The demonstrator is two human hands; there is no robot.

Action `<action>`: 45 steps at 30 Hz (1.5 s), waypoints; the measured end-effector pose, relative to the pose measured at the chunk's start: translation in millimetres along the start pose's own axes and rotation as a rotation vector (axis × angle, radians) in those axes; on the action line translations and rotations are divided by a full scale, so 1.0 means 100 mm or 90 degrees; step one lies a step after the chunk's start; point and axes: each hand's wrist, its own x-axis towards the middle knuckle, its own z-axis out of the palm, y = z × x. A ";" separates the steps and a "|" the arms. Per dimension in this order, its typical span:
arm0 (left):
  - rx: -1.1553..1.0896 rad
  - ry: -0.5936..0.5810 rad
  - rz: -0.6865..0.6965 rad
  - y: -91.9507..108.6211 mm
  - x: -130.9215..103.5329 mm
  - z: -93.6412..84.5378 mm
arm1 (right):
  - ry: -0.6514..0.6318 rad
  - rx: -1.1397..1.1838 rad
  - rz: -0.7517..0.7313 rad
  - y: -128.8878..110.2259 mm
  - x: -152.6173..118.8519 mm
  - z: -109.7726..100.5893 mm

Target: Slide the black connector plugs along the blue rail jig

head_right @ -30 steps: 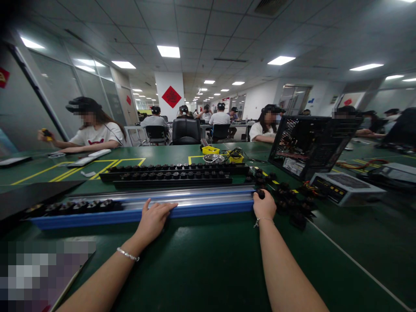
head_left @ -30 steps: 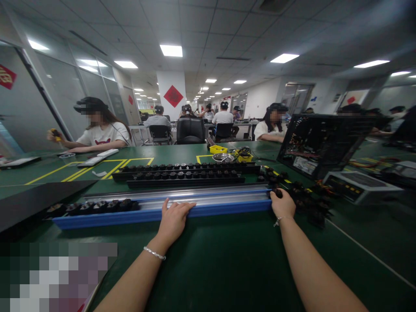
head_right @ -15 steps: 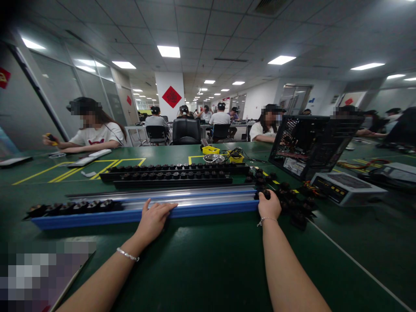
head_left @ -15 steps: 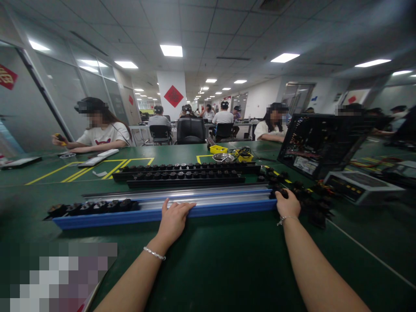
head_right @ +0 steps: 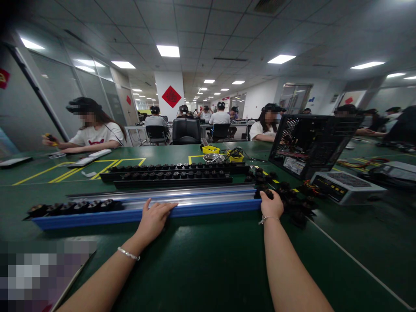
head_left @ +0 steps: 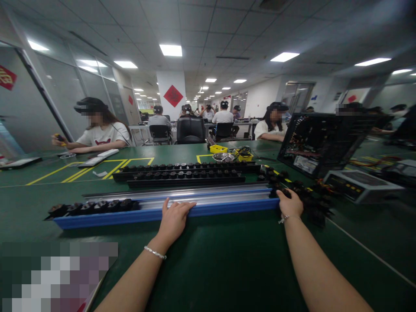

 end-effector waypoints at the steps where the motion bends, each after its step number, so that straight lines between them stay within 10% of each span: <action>1: 0.000 0.000 -0.001 0.00 0.00 0.00 | 0.004 0.005 0.000 0.00 0.00 0.00; 21: 0.004 0.007 -0.001 0.00 -0.01 0.01 | -0.001 0.235 0.093 0.01 0.00 0.07; 33: -0.011 0.014 -0.007 0.04 -0.02 -0.03 | 0.124 -0.212 -0.002 -0.16 -0.12 -0.35; 45: 0.088 0.343 -0.335 -0.30 -0.02 -0.14 | 0.155 -0.236 -0.053 0.10 -0.06 -0.32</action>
